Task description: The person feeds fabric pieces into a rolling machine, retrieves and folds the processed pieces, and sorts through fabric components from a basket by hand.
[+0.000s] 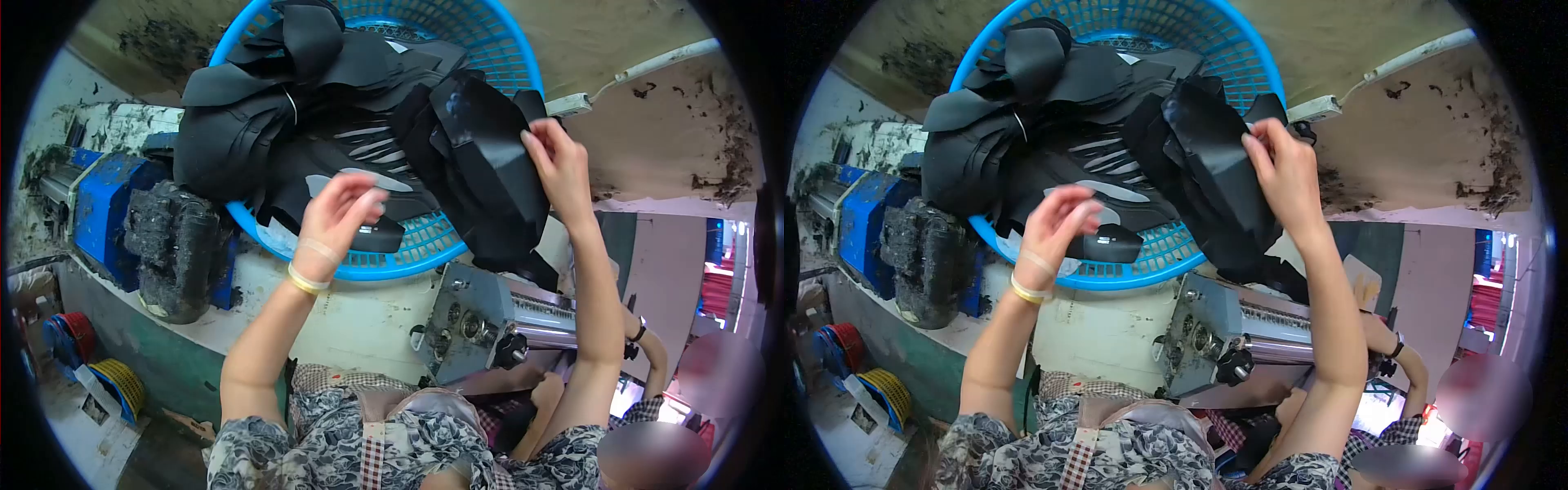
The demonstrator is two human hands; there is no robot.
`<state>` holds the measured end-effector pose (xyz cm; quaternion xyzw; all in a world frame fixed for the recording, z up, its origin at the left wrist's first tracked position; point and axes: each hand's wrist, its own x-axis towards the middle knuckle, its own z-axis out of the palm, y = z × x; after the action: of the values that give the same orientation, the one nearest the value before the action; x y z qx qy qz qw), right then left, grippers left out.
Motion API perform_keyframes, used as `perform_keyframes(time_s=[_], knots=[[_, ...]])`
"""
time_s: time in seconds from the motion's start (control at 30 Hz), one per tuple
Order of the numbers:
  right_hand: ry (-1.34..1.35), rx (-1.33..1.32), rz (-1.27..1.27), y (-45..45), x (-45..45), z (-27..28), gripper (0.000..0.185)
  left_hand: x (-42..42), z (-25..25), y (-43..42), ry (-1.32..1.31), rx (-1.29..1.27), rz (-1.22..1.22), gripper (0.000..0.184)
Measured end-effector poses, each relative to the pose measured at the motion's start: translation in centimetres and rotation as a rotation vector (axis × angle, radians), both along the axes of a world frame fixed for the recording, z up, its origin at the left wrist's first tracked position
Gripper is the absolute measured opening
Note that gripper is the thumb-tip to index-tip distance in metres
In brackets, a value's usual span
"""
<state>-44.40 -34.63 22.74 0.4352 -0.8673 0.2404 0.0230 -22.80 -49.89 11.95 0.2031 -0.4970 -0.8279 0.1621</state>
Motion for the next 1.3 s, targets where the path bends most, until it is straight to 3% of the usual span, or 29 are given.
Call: perform_keyframes(time_s=[0.07, 0.13, 0.17, 0.23, 0.3, 0.37, 0.43, 0.57, 0.63, 0.77, 0.8, 0.83, 0.9, 0.93, 0.97, 1.03, 1.07, 1.2, 1.23, 1.3], knots=[[0.003, 0.041, -0.006, -0.6, -3.0, -3.2, 0.015, 4.1, -3.3, 1.5, -0.126, -0.015, 0.159, 0.035], [0.409, 0.104, -0.028, -1.7, -4.3, -5.8, 0.022, 6.6, -5.6, 2.4, -0.159, -0.088, 0.260, 0.041], [0.406, 0.096, -0.027, -2.3, -4.0, -6.1, 0.022, 7.4, -6.4, 2.5, -0.202, -0.084, 0.310, 0.047], [0.216, -0.091, 0.172, -4.5, -1.1, -5.8, 0.028, 7.7, -7.3, 2.3, -0.250, -0.074, 0.363, 0.054], [0.066, 0.078, 0.304, -5.7, 2.2, -5.2, 0.028, 5.6, -8.1, 0.9, -0.277, 0.073, 0.441, 0.061], [0.043, 0.206, 0.382, -6.5, 4.6, -6.3, 0.030, 3.7, -9.4, -0.6, -0.325, -0.007, 0.493, 0.060], [-0.105, 0.408, 0.415, -7.3, 6.6, -7.2, 0.032, 2.8, -9.9, -1.8, -0.419, 0.053, 0.457, 0.053], [-0.202, 0.685, 0.388, -8.7, 10.0, -9.7, 0.033, 2.8, -9.5, -3.4, -0.303, 0.084, 0.455, 0.043], [-0.233, 0.712, 0.412, -9.1, 11.3, -11.6, 0.034, 3.9, -7.6, -3.3, -0.300, -0.960, 0.468, 0.038], [-0.275, 0.765, 0.386, -9.7, 13.9, -14.3, 0.023, 5.0, -7.9, -3.5, -0.260, -1.060, 0.460, 0.041], [-0.255, 0.830, 0.426, -10.0, 14.5, -14.6, 0.022, 5.4, -7.8, -3.6, -0.236, -0.931, 0.466, 0.043], [-0.273, 0.821, 0.412, -10.4, 15.1, -15.0, 0.022, 5.8, -7.9, -3.4, -0.236, -0.938, 0.442, 0.043], [-0.362, 0.644, 0.361, -12.3, 15.9, -15.6, 0.025, 6.1, -8.1, -3.3, -0.132, -0.690, 0.492, 0.049], [-0.395, 0.482, 0.302, -13.5, 16.0, -16.8, 0.030, 6.3, -8.2, -3.1, -0.109, -0.665, 0.493, 0.050], [-0.386, 0.479, 0.296, -14.1, 16.7, -18.0, 0.030, 6.5, -8.2, -3.0, -0.098, -0.666, 0.493, 0.050], [-0.483, 0.320, 0.057, -15.3, 18.2, -20.7, 0.037, 7.1, -8.1, -2.9, -0.065, -0.625, 0.484, 0.050], [-0.562, 0.365, -0.056, -15.9, 18.8, -22.2, 0.041, 7.4, -8.1, -3.0, -0.054, -0.603, 0.459, 0.051], [-0.318, 0.348, 0.052, -13.1, 17.1, -18.5, 0.037, 9.5, -6.9, -2.2, 0.009, -0.450, 0.444, 0.053], [-0.313, 0.353, 0.045, -12.3, 17.2, -17.7, 0.037, 10.4, -6.3, -1.7, -0.095, -0.534, 0.454, 0.055], [-0.506, 0.080, 0.074, -10.7, 17.9, -15.8, 0.029, 11.7, -6.1, -0.6, -0.194, -0.609, 0.459, 0.058]])
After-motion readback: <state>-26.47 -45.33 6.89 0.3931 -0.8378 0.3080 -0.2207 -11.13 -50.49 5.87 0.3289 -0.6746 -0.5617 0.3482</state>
